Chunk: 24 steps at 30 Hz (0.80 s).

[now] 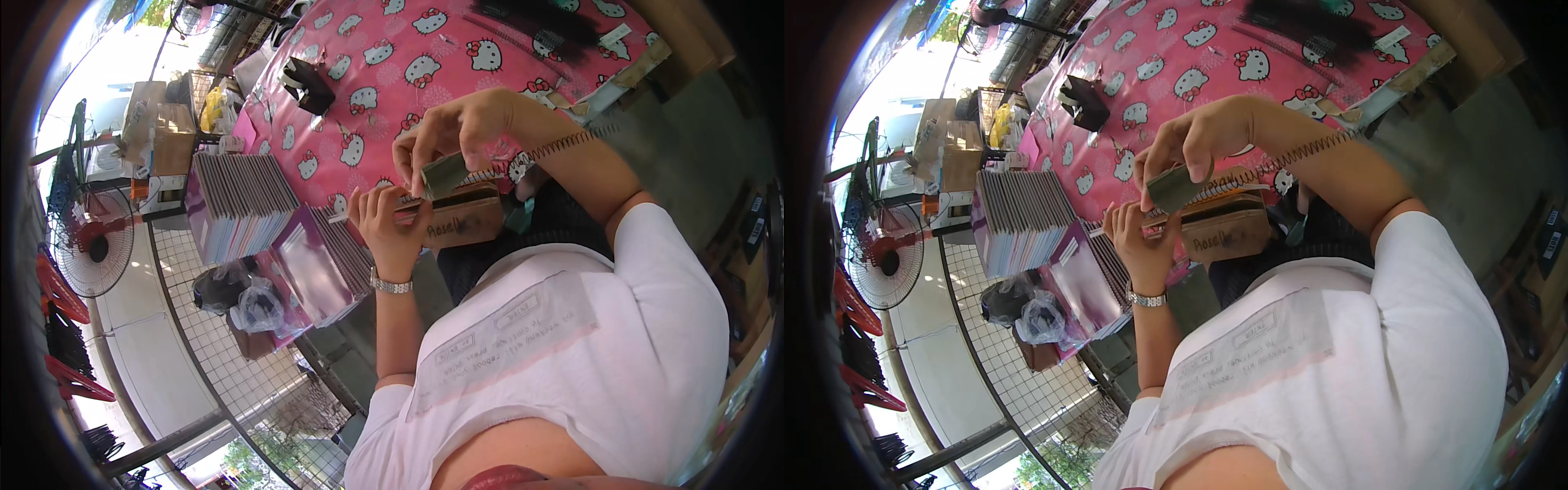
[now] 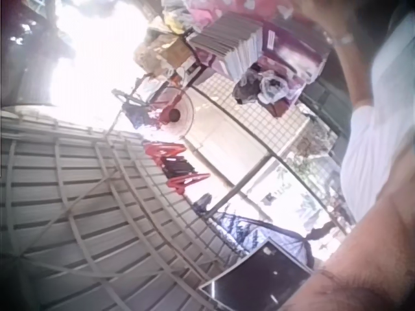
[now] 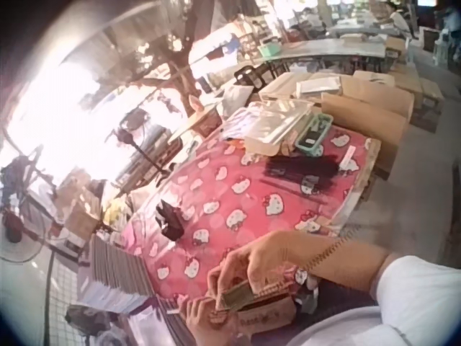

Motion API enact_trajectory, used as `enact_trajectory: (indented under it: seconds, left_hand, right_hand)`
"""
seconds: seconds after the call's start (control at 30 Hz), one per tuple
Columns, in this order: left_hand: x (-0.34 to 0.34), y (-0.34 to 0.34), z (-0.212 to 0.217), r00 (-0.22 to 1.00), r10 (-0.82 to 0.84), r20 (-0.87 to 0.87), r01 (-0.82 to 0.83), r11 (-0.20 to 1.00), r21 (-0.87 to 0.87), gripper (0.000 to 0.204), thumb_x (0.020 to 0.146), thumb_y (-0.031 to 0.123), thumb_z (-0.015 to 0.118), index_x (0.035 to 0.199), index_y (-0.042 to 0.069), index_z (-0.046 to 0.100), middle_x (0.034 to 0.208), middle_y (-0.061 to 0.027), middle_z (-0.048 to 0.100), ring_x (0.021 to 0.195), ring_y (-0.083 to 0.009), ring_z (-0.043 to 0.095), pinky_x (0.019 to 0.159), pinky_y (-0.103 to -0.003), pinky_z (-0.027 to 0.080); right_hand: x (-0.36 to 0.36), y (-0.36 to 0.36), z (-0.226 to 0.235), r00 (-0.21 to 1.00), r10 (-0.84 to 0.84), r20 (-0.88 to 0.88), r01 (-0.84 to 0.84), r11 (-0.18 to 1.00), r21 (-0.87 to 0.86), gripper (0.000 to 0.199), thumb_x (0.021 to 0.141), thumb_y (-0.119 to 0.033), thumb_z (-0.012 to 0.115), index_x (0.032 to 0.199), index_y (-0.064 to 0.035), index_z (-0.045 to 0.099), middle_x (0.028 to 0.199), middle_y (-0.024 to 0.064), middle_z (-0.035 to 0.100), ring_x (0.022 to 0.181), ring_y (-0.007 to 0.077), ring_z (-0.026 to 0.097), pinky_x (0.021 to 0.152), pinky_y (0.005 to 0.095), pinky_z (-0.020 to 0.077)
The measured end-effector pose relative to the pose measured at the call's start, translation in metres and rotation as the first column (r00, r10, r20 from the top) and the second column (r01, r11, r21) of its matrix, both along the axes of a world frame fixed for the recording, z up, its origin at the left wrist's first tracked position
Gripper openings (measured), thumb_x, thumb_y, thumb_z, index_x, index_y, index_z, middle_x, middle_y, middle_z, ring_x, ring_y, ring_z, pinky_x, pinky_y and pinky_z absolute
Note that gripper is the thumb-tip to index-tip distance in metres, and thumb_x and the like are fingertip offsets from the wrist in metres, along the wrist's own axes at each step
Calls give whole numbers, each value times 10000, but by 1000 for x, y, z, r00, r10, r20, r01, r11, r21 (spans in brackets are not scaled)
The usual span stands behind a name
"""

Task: The person organizes notebooks by inserting spiral bindings into them and placing them into a box.

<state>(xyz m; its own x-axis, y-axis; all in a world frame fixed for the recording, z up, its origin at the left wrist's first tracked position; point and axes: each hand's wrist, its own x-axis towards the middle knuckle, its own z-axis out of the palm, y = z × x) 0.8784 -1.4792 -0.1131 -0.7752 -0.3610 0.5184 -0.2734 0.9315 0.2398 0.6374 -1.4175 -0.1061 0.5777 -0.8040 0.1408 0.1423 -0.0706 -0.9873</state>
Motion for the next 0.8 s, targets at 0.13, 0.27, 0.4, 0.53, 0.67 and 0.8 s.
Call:
enact_trajectory:
  seconds: [0.13,0.27,0.4,0.53,0.67,0.8]
  left_hand:
    - [3,2,-5,1000,11,-9,-11,1000,24,372,655,201,830,920,57,612,872,-91,631,861,-297,608,1016,-485,386]
    - [4,3,-3,1000,15,-27,-14,999,30,376,647,196,831,915,54,609,879,-87,633,858,-301,611,1035,-488,380]
    - [5,-1,-7,997,32,-68,-27,997,73,422,628,192,844,946,50,606,888,-85,638,865,-297,619,1055,-501,368]
    - [11,-4,-11,992,84,-93,-74,992,107,483,626,265,874,989,92,606,959,-74,646,998,-284,612,1070,-495,343]
    - [23,-13,-6,954,299,26,-296,950,-98,481,583,242,894,972,124,636,956,-43,639,1088,-288,552,992,-467,382]
    - [34,-22,-10,984,168,-66,-156,975,156,406,566,207,883,883,102,654,894,-47,623,971,-289,548,875,-429,430]
  right_hand:
    - [2,-2,-4,981,-95,-166,95,995,-12,583,582,-187,748,1153,-69,730,1116,51,537,1107,186,499,969,311,370]
    - [7,-4,-1,1000,-5,-27,5,1000,0,580,578,-168,734,1148,-63,731,1110,45,537,1085,182,508,954,303,379]
    - [8,-10,3,999,-10,-49,10,1000,1,582,572,-167,733,1144,-55,730,1114,49,533,1070,181,512,920,297,403]
    - [9,-21,-3,990,-80,-114,85,995,45,583,573,-176,733,1142,-50,729,1131,52,525,1065,179,511,894,297,420]
    - [17,-36,-7,992,50,119,-55,998,32,569,591,-168,731,1147,-47,726,1121,51,517,1058,175,508,892,299,418]
    - [24,-42,-4,989,109,105,-110,994,2,569,600,-176,737,1151,-34,721,1128,52,520,1077,178,503,894,298,416]
